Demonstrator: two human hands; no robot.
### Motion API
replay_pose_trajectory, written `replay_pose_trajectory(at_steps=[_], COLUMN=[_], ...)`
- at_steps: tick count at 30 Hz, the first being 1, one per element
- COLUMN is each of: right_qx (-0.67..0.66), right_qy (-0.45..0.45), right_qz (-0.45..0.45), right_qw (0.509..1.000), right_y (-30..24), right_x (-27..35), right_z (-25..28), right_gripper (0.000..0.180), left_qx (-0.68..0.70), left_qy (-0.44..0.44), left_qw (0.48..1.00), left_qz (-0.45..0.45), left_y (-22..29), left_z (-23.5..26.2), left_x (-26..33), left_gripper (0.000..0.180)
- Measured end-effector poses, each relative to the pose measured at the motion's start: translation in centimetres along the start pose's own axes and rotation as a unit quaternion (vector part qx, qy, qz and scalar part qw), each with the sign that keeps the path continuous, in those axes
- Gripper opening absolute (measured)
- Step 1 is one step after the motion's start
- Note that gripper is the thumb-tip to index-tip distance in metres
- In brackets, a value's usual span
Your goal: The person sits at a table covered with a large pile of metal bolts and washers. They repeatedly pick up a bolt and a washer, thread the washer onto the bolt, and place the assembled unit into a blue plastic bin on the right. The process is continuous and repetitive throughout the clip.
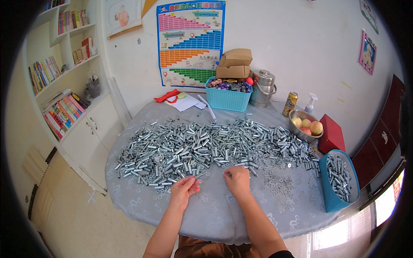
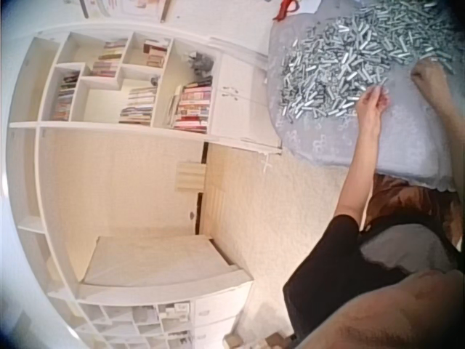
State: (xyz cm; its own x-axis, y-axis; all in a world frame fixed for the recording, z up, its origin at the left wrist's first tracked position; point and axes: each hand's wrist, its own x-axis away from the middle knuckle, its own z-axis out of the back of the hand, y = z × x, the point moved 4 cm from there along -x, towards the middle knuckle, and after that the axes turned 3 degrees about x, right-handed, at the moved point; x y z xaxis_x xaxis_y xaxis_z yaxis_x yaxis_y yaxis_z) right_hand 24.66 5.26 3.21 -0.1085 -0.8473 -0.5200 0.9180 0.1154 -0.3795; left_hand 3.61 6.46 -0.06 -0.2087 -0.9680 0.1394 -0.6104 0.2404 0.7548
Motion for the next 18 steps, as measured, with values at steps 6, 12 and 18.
replay_pose_trajectory(at_steps=[6,12,18], right_qx=[-0.064,-0.076,-0.071], right_qy=[-0.006,-0.048,-0.040], right_qz=[0.119,0.212,0.232], right_qw=[0.991,0.973,0.969], right_y=[-1.5,-5.4,-6.8], right_x=[0.1,1.2,1.0], right_z=[-0.7,-2.2,-2.5], right_gripper=[0.017,0.026,0.027], left_qx=[0.018,0.059,0.064], left_qy=[0.018,0.054,0.049], left_qw=[0.999,0.995,0.994], left_qz=[-0.023,-0.066,-0.067], left_y=[0.1,0.6,0.7], left_z=[0.5,1.2,1.2], left_x=[-0.1,-0.4,-0.4], left_gripper=[0.015,0.014,0.014])
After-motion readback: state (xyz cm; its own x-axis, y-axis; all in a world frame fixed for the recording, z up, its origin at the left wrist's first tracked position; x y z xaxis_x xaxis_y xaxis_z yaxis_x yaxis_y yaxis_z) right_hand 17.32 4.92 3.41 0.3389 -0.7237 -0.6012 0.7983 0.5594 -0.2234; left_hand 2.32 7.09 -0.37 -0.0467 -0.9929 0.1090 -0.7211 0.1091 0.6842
